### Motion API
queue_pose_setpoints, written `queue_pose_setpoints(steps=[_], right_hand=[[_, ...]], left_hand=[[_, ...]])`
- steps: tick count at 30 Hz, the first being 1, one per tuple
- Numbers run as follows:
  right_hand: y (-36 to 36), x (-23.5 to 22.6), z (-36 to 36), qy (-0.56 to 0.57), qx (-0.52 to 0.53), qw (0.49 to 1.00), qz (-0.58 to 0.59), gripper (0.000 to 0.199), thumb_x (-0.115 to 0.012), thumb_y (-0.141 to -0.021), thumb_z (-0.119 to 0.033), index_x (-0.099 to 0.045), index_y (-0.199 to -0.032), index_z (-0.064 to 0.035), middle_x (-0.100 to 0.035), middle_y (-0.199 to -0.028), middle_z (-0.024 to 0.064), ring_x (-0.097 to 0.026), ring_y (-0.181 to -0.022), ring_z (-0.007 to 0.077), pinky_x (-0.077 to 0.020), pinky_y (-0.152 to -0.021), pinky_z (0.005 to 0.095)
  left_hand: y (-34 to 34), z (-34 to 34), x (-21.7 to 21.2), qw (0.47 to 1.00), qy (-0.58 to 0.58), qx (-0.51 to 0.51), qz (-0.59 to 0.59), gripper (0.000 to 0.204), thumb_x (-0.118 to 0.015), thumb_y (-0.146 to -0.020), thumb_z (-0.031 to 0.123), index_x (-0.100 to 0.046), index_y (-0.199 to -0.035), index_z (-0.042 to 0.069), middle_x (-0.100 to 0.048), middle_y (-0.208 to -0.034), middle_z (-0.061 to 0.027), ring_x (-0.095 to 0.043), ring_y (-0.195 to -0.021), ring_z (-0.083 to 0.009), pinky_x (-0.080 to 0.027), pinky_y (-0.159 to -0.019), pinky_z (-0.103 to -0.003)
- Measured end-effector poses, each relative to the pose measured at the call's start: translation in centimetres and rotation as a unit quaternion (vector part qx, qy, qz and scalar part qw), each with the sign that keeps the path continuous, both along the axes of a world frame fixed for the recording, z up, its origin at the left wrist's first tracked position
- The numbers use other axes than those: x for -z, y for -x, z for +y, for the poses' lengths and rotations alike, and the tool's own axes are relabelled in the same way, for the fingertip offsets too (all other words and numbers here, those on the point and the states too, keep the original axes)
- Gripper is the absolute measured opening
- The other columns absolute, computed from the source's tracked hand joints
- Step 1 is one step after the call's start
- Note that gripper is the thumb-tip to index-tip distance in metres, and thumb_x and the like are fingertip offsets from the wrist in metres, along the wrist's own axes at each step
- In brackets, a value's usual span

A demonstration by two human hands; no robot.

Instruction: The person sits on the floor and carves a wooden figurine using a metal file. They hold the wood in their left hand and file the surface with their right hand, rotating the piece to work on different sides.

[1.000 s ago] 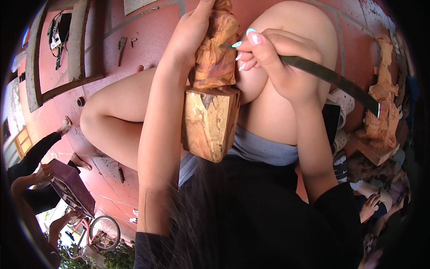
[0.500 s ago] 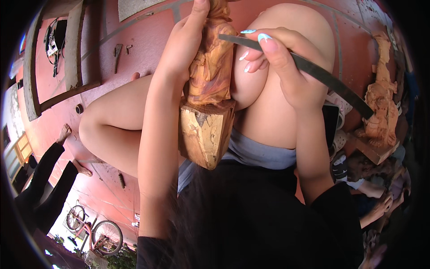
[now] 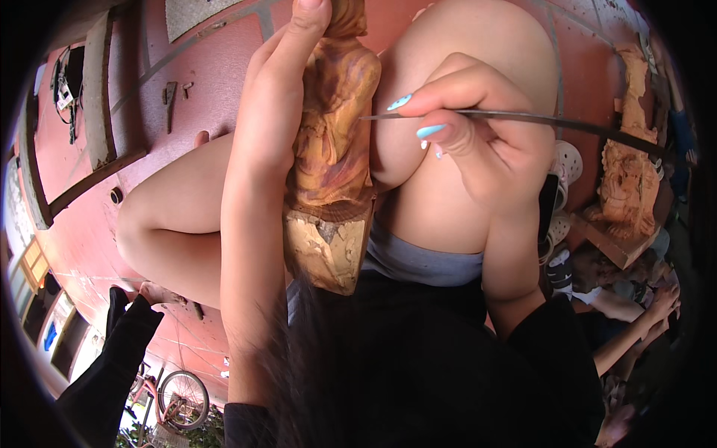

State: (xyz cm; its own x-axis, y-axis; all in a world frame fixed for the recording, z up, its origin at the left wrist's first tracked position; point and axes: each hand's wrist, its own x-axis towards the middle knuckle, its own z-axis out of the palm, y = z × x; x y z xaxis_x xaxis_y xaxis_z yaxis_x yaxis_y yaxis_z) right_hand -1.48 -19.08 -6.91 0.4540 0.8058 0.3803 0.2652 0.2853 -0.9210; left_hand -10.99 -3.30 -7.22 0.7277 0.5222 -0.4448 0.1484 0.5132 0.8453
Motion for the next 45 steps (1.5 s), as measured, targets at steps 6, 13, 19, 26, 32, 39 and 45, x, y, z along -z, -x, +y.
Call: queue_pose_setpoints(steps=[6, 13, 19, 26, 32, 39, 45], right_hand=[[0.5, -0.4, 0.1, 0.026, -0.007, 0.997, -0.071, 0.014, -0.07, -0.092, -0.008, -0.069, -0.095, 0.0056, -0.064, -0.074, 0.0092, -0.055, -0.063, 0.0119, -0.0375, -0.054, 0.022], [-0.4, -0.6, -0.3, 0.055, 0.107, 0.974, -0.19, 0.013, -0.075, -0.085, -0.009, -0.073, -0.092, 0.0009, -0.07, -0.079, 0.008, -0.064, -0.076, 0.0181, -0.0436, -0.073, 0.0283], [0.2, -1.2, 0.4, 0.071, 0.137, 0.95, -0.271, 0.01, -0.077, -0.081, -0.016, -0.077, -0.087, -0.0081, -0.074, -0.082, 0.0011, -0.065, -0.093, 0.02, -0.038, -0.091, 0.0336], [0.4, -1.2, 0.9, 0.074, 0.149, 0.947, -0.274, 0.009, -0.077, -0.083, -0.017, -0.076, -0.085, -0.0087, -0.072, -0.076, -0.0013, -0.065, -0.093, 0.0175, -0.0371, -0.093, 0.0333], [-0.2, -0.4, 0.9, 0.042, 0.199, 0.946, -0.253, 0.009, -0.075, -0.085, -0.015, -0.076, -0.085, -0.0061, -0.069, -0.065, -0.003, -0.065, -0.094, 0.0178, -0.0379, -0.093, 0.0337], [-0.2, -0.6, 1.2, 0.059, 0.223, 0.956, -0.179, 0.008, -0.072, -0.087, -0.009, -0.075, -0.087, -0.0024, -0.07, -0.076, 0.0026, -0.066, -0.096, 0.0218, -0.0458, -0.087, 0.0361], [-0.7, -0.5, 1.5, 0.066, 0.264, 0.945, -0.182, 0.006, -0.072, -0.088, -0.002, -0.073, -0.086, 0.0036, -0.07, -0.09, 0.0094, -0.065, -0.094, 0.0184, -0.0518, -0.074, 0.0275]], left_hand=[[0.0, 0.3, 0.4, 1.0, 0.008, 0.019, 0.002, 0.06, -0.048, -0.102, 0.055, -0.056, -0.126, 0.001, -0.067, -0.1, -0.0112, -0.068, -0.089, -0.0186, -0.057, -0.08, -0.032], [-0.4, 0.2, 0.3, 0.999, 0.049, -0.006, -0.002, 0.057, -0.048, -0.102, 0.053, -0.056, -0.126, 0.001, -0.067, -0.102, -0.0117, -0.067, -0.091, -0.0181, -0.056, -0.083, -0.033], [-0.1, 1.3, 1.2, 0.998, 0.037, 0.042, -0.009, 0.061, -0.045, -0.102, 0.056, -0.058, -0.124, 0.0, -0.067, -0.104, -0.0114, -0.067, -0.093, -0.0174, -0.055, -0.085, -0.032], [-0.3, 1.1, 1.1, 0.999, 0.032, 0.035, -0.021, 0.062, -0.043, -0.103, 0.056, -0.059, -0.122, -0.001, -0.068, -0.105, -0.0123, -0.067, -0.093, -0.0175, -0.055, -0.085, -0.032], [0.1, 1.3, 1.5, 0.996, 0.063, 0.051, -0.039, 0.061, -0.043, -0.104, 0.055, -0.058, -0.125, 0.0, -0.068, -0.108, -0.0129, -0.068, -0.094, -0.0187, -0.056, -0.085, -0.032], [0.3, 1.7, 1.5, 0.996, 0.055, 0.065, -0.02, 0.062, -0.042, -0.103, 0.056, -0.056, -0.129, 0.001, -0.068, -0.108, -0.0127, -0.068, -0.096, -0.0184, -0.056, -0.086, -0.032], [-0.1, 0.8, 1.3, 0.999, 0.016, 0.034, -0.001, 0.065, -0.04, -0.103, 0.059, -0.059, -0.125, 0.001, -0.069, -0.106, -0.0119, -0.068, -0.095, -0.0181, -0.056, -0.086, -0.032]])
